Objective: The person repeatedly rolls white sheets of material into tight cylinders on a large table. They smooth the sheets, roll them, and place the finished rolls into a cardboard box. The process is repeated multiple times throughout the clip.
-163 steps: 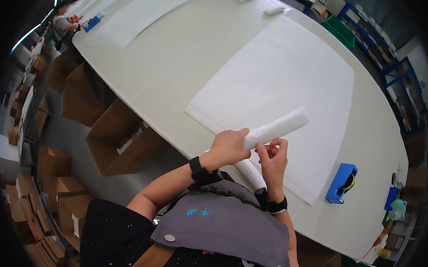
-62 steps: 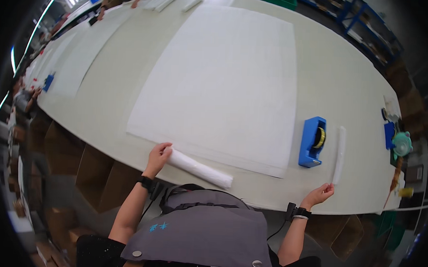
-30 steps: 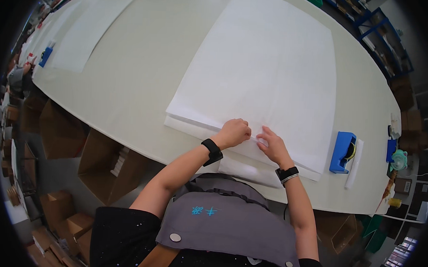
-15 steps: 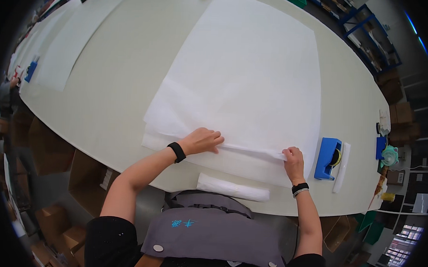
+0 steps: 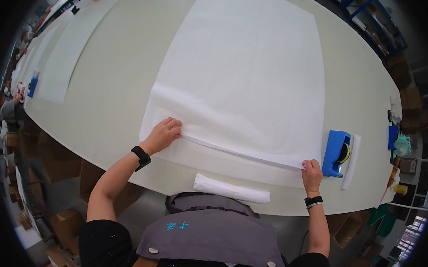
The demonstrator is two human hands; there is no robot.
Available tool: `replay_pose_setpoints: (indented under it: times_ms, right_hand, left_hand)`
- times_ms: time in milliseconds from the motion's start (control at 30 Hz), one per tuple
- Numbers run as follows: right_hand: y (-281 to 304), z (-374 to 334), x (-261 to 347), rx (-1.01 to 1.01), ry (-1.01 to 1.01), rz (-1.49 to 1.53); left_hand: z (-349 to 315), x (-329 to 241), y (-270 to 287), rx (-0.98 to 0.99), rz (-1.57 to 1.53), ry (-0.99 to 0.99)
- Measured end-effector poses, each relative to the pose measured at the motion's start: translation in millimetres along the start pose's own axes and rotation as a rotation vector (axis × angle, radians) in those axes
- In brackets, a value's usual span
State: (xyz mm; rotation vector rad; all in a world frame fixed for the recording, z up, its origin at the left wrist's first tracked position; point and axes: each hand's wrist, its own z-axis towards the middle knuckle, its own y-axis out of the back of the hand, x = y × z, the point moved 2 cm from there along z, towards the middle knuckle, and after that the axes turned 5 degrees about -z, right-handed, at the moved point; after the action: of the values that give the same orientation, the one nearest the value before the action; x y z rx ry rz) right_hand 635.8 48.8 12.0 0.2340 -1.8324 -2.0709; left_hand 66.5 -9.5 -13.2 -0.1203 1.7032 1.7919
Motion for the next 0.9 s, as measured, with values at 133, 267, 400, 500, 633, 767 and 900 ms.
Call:
replay_pose_setpoints:
  times_ms: [133, 267, 400, 500, 633, 767, 900]
  right_hand:
    - [-5.0, 6.5, 4.2, 0.094, -0.031, 0.121]
    - [-4.9, -1.6, 2.1, 0.148, 0.057, 0.256]
    - [-9.1, -8.1, -12.8, 0.181, 0.083, 0.318]
    - [-14.2, 1.8, -16.0, 0.246, 0.032, 0.225]
    - [0.7, 40.8, 4.7, -0.058, 0.322, -0.061]
    - [-20.4, 71.1, -18.9, 0.025, 0.245, -0.047]
    - [-48.8, 100.2, -42.7, 0.039, -0.059, 0.053]
  left_hand:
    - [12.0, 1.7, -5.1, -0.075, 0.028, 0.093]
    - [-3.8, 1.7, 6.7, -0.078, 0.081, -0.036]
    - [-15.6, 10.8, 17.6, -0.066, 0.048, -0.034]
    - [-5.9, 21.8, 14.6, -0.028, 0.058, 0.0]
    - [17.5, 25.9, 16.6, -0.071, -0.088, 0.266]
    - [47.3, 40.5, 23.4, 0.025, 0.079, 0.242]
    - [81.9, 48.9, 27.8, -0.013, 0.39, 0.054]
